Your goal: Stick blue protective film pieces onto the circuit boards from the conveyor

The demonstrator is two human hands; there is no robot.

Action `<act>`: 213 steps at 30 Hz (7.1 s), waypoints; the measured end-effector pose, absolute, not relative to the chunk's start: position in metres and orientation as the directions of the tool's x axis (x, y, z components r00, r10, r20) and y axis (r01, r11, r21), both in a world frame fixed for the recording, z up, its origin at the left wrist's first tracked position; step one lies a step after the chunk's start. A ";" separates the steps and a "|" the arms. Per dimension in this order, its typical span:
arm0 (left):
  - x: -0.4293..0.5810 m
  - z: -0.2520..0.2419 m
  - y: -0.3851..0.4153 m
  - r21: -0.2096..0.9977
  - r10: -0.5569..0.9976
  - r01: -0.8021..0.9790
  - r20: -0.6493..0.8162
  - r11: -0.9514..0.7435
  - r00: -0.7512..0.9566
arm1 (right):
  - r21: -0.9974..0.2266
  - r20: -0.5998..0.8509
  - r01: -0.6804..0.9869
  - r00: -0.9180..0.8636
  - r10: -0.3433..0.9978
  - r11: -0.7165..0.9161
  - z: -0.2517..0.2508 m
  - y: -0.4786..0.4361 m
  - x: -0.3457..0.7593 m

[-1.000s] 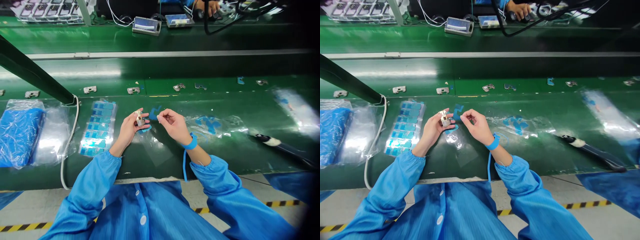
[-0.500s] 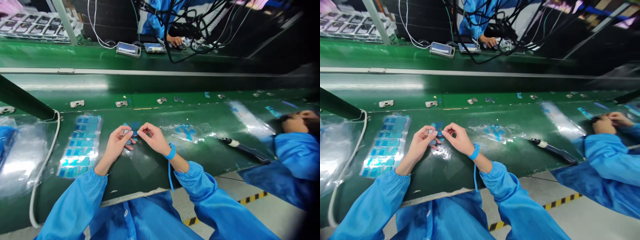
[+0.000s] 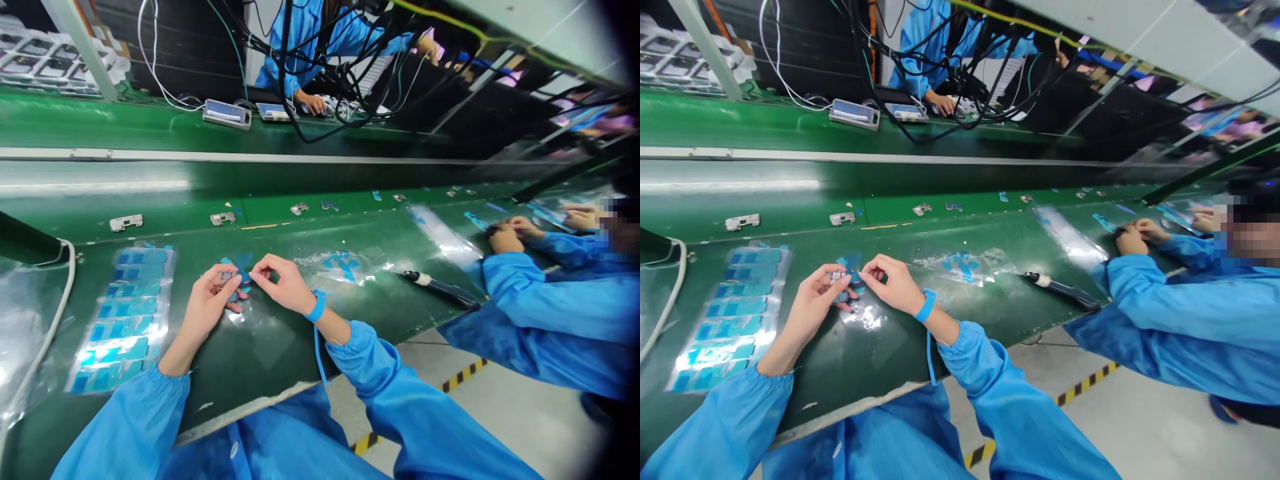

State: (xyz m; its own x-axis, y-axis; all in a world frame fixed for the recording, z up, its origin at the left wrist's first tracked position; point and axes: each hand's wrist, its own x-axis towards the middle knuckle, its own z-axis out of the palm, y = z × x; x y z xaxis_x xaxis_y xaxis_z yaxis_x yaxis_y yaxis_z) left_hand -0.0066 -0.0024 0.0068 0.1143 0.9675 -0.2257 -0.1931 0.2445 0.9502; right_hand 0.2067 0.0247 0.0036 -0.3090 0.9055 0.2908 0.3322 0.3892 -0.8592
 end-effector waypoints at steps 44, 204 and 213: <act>-0.002 0.009 -0.006 0.871 0.951 -0.400 -0.203 0.284 0.232 | -0.966 0.070 0.195 -0.426 0.902 0.167 0.002 0.013 0.198; -0.005 0.014 -0.013 0.914 0.984 -0.390 -0.048 0.112 0.170 | -0.974 0.212 0.037 -0.223 0.952 0.225 0.008 0.010 0.198; -0.001 0.016 -0.013 0.887 0.983 -0.436 -0.091 0.153 0.159 | -0.975 0.149 0.100 -0.366 0.919 0.198 0.004 0.004 0.192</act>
